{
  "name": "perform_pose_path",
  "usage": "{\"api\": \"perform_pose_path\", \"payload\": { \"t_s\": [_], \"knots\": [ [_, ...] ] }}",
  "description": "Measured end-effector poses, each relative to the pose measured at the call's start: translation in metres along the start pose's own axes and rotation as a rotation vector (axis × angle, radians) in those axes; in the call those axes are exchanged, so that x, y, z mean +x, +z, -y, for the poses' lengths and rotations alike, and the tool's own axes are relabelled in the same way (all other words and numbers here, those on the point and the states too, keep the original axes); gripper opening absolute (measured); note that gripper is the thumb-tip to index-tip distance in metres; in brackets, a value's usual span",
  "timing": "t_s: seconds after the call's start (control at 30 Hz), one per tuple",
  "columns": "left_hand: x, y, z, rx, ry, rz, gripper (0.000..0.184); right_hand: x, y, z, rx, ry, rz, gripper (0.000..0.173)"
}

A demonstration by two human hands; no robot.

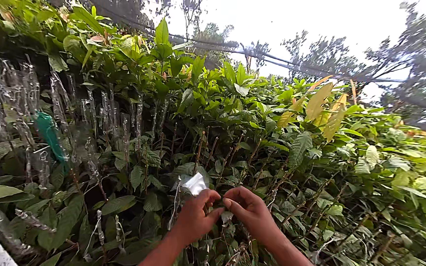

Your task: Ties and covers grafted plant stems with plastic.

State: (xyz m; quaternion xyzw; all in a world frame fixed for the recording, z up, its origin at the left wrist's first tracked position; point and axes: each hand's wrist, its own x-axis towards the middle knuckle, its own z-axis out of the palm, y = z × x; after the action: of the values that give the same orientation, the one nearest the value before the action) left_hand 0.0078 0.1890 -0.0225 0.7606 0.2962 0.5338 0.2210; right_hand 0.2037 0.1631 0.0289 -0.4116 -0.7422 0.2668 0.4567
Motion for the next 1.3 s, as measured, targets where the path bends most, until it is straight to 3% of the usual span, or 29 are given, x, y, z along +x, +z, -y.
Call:
{"api": "perform_pose_path", "payload": {
  "t_s": [0.13, 0.23, 0.33, 0.4, 0.5, 0.6, 0.67, 0.7, 0.8, 0.87, 0.97, 1.1, 1.17, 1.3],
  "knots": [
    [-0.006, 0.015, -0.009, -0.009, 0.051, 0.122, 0.032, -0.008, 0.015, 0.003, 0.169, 0.045, -0.052, 0.031],
    [-0.008, 0.02, -0.003, -0.127, 0.072, 0.175, 0.035, -0.01, 0.028, 0.0, 0.324, 0.093, -0.101, 0.019],
    [-0.012, 0.022, 0.003, -0.633, 0.001, 0.161, 0.024, -0.015, 0.035, -0.005, 0.666, 0.042, -0.132, 0.005],
    [-0.014, 0.015, -0.007, -0.966, -0.131, 0.094, 0.032, -0.015, 0.029, -0.003, 0.878, 0.04, -0.159, 0.009],
    [-0.011, -0.021, -0.03, -1.113, -0.256, -0.072, 0.032, -0.013, 0.005, 0.007, 1.074, 0.093, -0.266, 0.018],
    [-0.002, -0.075, -0.04, -0.923, -0.185, -0.526, 0.025, -0.012, -0.022, 0.013, 1.085, 0.103, -0.395, 0.024],
    [0.003, -0.105, -0.031, -0.606, -0.188, -0.823, 0.019, -0.009, -0.031, 0.017, 1.021, 0.131, -0.455, 0.023],
    [0.005, -0.115, -0.021, -0.453, -0.24, -0.895, 0.02, -0.006, -0.033, 0.018, 0.991, 0.154, -0.467, 0.024],
    [0.007, -0.118, 0.015, -0.166, -0.487, -0.756, 0.049, 0.009, -0.03, 0.019, 0.899, 0.21, -0.422, 0.027],
    [0.011, -0.109, 0.049, -0.037, -0.645, -0.608, 0.067, 0.021, -0.021, 0.015, 0.817, 0.191, -0.357, 0.013],
    [0.014, -0.104, 0.097, 0.099, -0.793, -0.475, 0.077, 0.038, -0.002, 0.02, 0.697, 0.23, -0.284, 0.013],
    [0.009, -0.107, 0.127, 0.167, -0.682, -0.387, 0.057, 0.065, 0.024, 0.025, 0.701, 0.388, -0.132, 0.015],
    [0.007, -0.106, 0.127, 0.224, -0.635, -0.376, 0.042, 0.084, 0.039, 0.02, 0.757, 0.438, -0.101, 0.015],
    [0.003, -0.105, 0.126, 0.354, -0.592, -0.403, 0.031, 0.122, 0.076, 0.013, 0.827, 0.486, -0.098, 0.015]
  ]
}}
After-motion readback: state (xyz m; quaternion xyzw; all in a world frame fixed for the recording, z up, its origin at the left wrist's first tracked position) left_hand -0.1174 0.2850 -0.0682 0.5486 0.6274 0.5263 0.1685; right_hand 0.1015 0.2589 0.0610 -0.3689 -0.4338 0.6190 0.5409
